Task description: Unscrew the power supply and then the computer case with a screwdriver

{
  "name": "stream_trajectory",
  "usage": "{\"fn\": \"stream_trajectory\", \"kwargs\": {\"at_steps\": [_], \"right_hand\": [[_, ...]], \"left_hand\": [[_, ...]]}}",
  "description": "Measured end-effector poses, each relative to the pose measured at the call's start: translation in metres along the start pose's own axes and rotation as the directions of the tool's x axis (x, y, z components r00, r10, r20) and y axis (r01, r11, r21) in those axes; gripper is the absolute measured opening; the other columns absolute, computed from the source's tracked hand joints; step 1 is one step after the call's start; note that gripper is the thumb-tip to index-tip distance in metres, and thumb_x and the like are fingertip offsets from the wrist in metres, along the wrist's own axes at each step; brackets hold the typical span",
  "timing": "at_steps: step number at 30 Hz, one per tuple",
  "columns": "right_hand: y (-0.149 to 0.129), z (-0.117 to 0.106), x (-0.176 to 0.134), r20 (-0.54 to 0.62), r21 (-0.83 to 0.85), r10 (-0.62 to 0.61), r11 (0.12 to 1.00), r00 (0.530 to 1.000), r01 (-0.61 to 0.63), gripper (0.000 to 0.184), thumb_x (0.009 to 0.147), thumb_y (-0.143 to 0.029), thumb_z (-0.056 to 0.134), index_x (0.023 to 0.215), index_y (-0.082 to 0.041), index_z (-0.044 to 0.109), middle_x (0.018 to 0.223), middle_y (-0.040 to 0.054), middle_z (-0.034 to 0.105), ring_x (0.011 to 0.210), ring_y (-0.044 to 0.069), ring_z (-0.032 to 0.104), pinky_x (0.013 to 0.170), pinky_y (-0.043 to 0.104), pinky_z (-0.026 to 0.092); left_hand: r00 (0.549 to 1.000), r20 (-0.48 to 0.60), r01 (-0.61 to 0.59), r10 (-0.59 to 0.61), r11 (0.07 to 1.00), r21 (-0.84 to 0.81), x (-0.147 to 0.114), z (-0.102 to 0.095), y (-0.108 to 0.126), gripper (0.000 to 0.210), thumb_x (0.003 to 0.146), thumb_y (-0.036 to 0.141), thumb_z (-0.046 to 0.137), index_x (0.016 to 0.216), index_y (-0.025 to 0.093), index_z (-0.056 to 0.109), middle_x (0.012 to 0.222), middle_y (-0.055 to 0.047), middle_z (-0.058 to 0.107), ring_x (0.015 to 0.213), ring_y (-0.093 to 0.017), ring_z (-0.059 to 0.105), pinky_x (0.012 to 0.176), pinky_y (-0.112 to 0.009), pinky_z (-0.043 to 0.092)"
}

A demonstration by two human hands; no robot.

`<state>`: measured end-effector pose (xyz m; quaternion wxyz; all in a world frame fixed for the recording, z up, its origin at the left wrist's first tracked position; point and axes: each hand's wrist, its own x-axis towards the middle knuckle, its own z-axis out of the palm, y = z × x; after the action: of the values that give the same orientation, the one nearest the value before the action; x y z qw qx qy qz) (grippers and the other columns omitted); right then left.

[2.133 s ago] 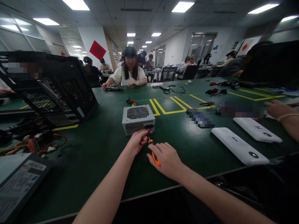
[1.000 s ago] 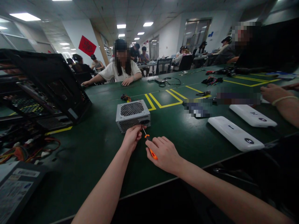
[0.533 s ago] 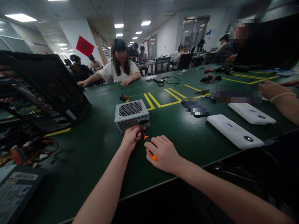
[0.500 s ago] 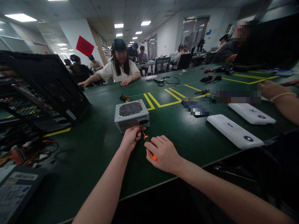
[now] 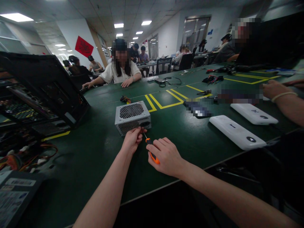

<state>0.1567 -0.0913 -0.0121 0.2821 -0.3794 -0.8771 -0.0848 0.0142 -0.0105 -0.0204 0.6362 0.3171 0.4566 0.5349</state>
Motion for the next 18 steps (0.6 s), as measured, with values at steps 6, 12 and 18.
{"fn": "stream_trajectory", "kwargs": {"at_steps": [6,12,18], "right_hand": [[0.001,0.0002,0.0,-0.011,0.019,0.018,1.0,1.0,-0.017,0.019,0.077,-0.024,0.041,0.088,-0.016,0.055,0.073,0.0042,0.05,0.069,0.016,0.042,0.066,0.029,0.028],[0.0019,0.0004,-0.0004,-0.041,0.04,0.038,0.999,0.998,-0.036,0.019,0.077,-0.024,0.042,0.087,-0.016,0.054,0.073,0.0043,0.051,0.068,0.015,0.041,0.066,0.029,0.028],[0.0025,0.0005,-0.001,-0.078,0.066,0.05,0.997,0.996,-0.045,0.018,0.075,-0.025,0.043,0.085,-0.015,0.054,0.072,0.0038,0.051,0.067,0.015,0.041,0.066,0.029,0.028]], "left_hand": [[0.999,-0.026,-0.031,0.032,0.999,0.015,-0.0023,0.0027,-0.0006,0.007,0.074,0.009,0.043,0.073,0.008,0.05,0.064,-0.008,0.06,0.032,0.001,0.028,0.029,-0.012,0.013],[0.996,-0.023,-0.08,0.081,0.995,0.053,-0.0064,0.0033,-0.0011,0.008,0.07,0.007,0.043,0.073,0.009,0.05,0.067,-0.007,0.06,0.032,0.001,0.029,0.029,-0.012,0.014],[0.994,-0.024,-0.103,0.106,0.99,0.092,-0.0068,0.0021,-0.0023,0.012,0.066,0.004,0.042,0.073,0.008,0.051,0.075,-0.01,0.062,0.033,0.001,0.031,0.029,-0.013,0.014]]}}
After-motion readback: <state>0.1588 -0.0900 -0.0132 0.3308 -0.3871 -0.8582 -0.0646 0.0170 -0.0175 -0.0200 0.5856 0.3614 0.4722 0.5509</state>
